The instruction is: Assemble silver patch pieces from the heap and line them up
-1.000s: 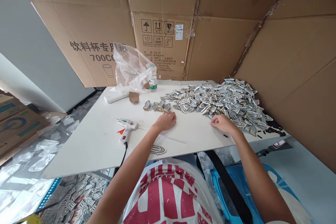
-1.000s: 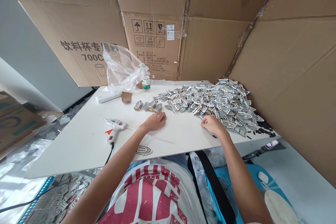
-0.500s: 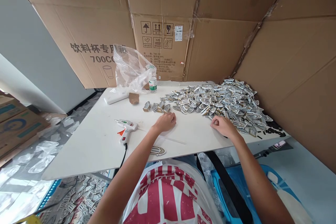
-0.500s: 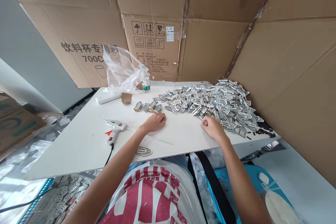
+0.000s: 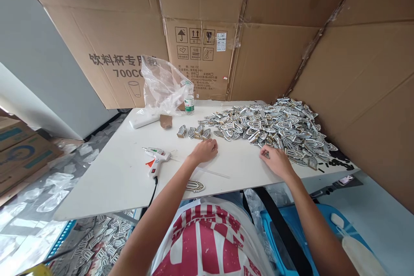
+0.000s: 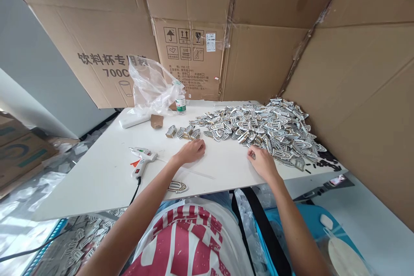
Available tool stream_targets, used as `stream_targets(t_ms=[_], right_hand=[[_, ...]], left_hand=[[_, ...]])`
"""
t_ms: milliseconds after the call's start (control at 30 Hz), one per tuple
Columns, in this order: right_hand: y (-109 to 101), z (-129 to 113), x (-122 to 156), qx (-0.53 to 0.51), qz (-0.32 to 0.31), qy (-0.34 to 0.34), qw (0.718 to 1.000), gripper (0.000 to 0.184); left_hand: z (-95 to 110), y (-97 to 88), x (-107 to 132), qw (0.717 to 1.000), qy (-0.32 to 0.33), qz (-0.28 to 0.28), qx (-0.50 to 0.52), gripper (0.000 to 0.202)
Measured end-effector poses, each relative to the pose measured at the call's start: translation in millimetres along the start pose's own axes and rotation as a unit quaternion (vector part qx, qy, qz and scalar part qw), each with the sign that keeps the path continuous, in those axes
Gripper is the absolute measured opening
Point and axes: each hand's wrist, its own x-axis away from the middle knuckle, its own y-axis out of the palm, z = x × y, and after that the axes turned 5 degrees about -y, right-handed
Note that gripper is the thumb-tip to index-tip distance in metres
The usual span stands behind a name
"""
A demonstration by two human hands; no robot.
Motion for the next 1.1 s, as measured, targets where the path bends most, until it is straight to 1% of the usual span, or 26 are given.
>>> stream_targets(t_ms=[133, 233, 300, 367, 433, 500, 567, 600, 633, 700, 733, 767, 800, 867, 933, 967, 1000, 1067, 1100], right_hand=[[2.0, -4.8, 0.2, 0.038, 0.002, -0.014, 0.999, 0.015], [3.6, -7.9, -3.0, 0.069, 0.030, -0.002, 0.997, 0.020], [4.6, -10.3, -4.1, 0.062, 0.049, -0.002, 0.997, 0.021], [5.4, -12.3, -4.2, 0.038, 0.043, -0.019, 0.998, 0.020], [6.3, -13.4, -4.2, 0.037, 0.026, -0.027, 0.999, 0.020], [7.3, -13.7, -4.7, 0.073, 0.029, -0.001, 0.997, 0.023], [9.2, -14.4, -5.3, 0.103, 0.049, 0.025, 0.993, 0.025], [10.5, -15.1, -5.4, 0.104, 0.052, 0.020, 0.993, 0.025], [12.0, -16.0, -5.4, 0.095, 0.045, 0.000, 0.994, 0.025], [14.6, -18.2, -6.0, 0.070, 0.011, -0.059, 0.996, 0.024], [15.4, -19.1, -7.0, 0.066, -0.006, -0.079, 0.995, 0.024], [15.6, -20.0, -8.5, 0.071, -0.016, -0.085, 0.994, 0.025], [15.3, -20.9, -10.6, 0.083, -0.014, -0.075, 0.994, 0.026], [13.6, -24.3, -15.1, 0.108, 0.014, -0.035, 0.993, 0.027], [13.2, -31.3, -18.1, 0.101, 0.042, -0.022, 0.994, 0.027], [14.3, -36.1, -18.7, 0.082, 0.044, -0.039, 0.995, 0.026], [16.3, -41.1, -19.0, 0.058, 0.034, -0.073, 0.995, 0.026], [21.8, -49.4, -19.8, 0.030, -0.010, -0.134, 0.991, 0.026], [24.5, -51.8, -20.9, 0.033, -0.024, -0.139, 0.989, 0.027]], left_hand=[[0.4, -0.1, 0.2, 1.000, -0.001, 0.001, 0.000, 0.014], [-0.2, 0.4, 0.1, 1.000, -0.002, 0.002, -0.001, 0.014], [-0.5, 0.8, 0.1, 1.000, -0.001, 0.003, -0.002, 0.014], [-0.7, 1.1, 0.2, 1.000, 0.003, 0.004, -0.001, 0.014], [-0.7, 1.4, 0.2, 1.000, 0.005, 0.006, 0.000, 0.014], [-0.6, 1.6, 0.1, 1.000, 0.005, 0.008, 0.002, 0.014], [-0.4, 1.8, 0.0, 1.000, 0.004, 0.006, 0.002, 0.014], [-0.4, 1.9, 0.0, 1.000, 0.003, 0.005, 0.001, 0.014], [-0.3, 2.1, 0.0, 1.000, 0.001, 0.002, 0.000, 0.014], [-0.5, 2.2, -0.2, 1.000, -0.001, -0.001, -0.002, 0.014], [-0.7, 2.3, -0.3, 1.000, 0.000, 0.000, -0.002, 0.014], [-1.1, 2.3, -0.5, 1.000, 0.001, 0.001, -0.003, 0.015], [-1.5, 2.2, -0.7, 1.000, 0.002, 0.003, -0.003, 0.015], [-2.7, 1.8, -1.1, 1.000, 0.006, 0.006, -0.002, 0.014], [-3.8, 1.2, -1.4, 1.000, 0.009, 0.006, 0.000, 0.014], [-4.1, 0.7, -1.4, 1.000, 0.010, 0.005, 0.002, 0.014], [-4.2, 0.1, -1.3, 1.000, 0.009, 0.004, 0.003, 0.014], [-3.6, -1.3, -0.7, 1.000, 0.008, 0.002, 0.003, 0.015], [-2.9, -2.2, -0.2, 1.000, 0.007, 0.001, 0.001, 0.015]])
